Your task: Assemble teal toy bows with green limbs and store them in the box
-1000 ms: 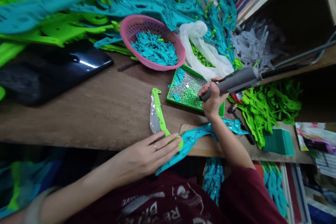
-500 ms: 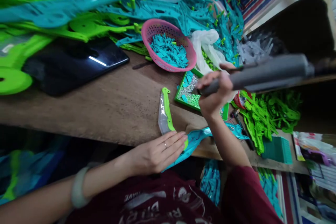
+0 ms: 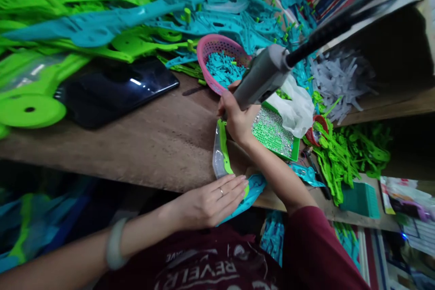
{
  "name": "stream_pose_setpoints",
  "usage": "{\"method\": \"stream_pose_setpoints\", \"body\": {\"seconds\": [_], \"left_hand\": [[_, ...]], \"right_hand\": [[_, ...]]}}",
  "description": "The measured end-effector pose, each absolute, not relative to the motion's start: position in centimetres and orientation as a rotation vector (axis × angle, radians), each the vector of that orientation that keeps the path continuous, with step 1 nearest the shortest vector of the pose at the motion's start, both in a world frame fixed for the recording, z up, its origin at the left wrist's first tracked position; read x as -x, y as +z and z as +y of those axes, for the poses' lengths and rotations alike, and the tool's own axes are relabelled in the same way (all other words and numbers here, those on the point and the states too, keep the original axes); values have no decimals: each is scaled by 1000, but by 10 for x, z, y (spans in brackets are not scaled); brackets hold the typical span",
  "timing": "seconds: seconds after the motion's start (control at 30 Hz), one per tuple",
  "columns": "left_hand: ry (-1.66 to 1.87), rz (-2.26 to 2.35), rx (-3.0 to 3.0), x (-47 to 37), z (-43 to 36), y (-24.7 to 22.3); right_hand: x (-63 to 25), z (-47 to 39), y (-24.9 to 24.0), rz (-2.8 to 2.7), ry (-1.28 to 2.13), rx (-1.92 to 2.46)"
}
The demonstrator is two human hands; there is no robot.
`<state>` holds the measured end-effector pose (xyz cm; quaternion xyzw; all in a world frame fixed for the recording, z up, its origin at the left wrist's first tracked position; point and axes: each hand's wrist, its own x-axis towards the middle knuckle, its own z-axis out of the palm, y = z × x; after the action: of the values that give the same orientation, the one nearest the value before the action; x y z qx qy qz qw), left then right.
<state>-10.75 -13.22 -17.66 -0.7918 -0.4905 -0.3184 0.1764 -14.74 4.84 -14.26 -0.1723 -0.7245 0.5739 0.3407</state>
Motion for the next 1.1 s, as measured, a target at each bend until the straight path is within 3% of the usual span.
{"method": "stream_pose_setpoints", "body": {"seconds": [0.1, 0.23, 0.4, 0.57, 0.7, 0.8, 0.9, 1.03, 1.1], "left_hand": [[-978, -1392, 2252, 107, -132, -184], [-991, -1439, 2379, 137, -143, -188], [-751, -1591, 2491, 196, -173, -146], [-681, -1615, 2382, 150, -147, -115], [-556, -1609, 2518, 68, -69, -132], [-381, -1636, 2563, 33, -38, -151], [-401, -1585, 2579, 34, -46, -158], [-580, -1552, 2519, 82, -51, -140], [-569, -1778, 2350, 113, -28, -126]], "right_hand": [[147, 52, -129, -1813, 1572, 293], [108, 74, -70, -1687, 1470, 125], [-19, 122, -24, -1606, 1112, 486], [-119, 168, -65, -1372, 847, 983], [-154, 172, -85, -1432, 604, 1084], [-194, 145, -89, -1591, 194, 1041], [-251, 109, -108, -1894, -95, 970], [-297, 88, -151, -2368, -79, 999], [-298, 91, -168, -2414, -103, 1049]]}}
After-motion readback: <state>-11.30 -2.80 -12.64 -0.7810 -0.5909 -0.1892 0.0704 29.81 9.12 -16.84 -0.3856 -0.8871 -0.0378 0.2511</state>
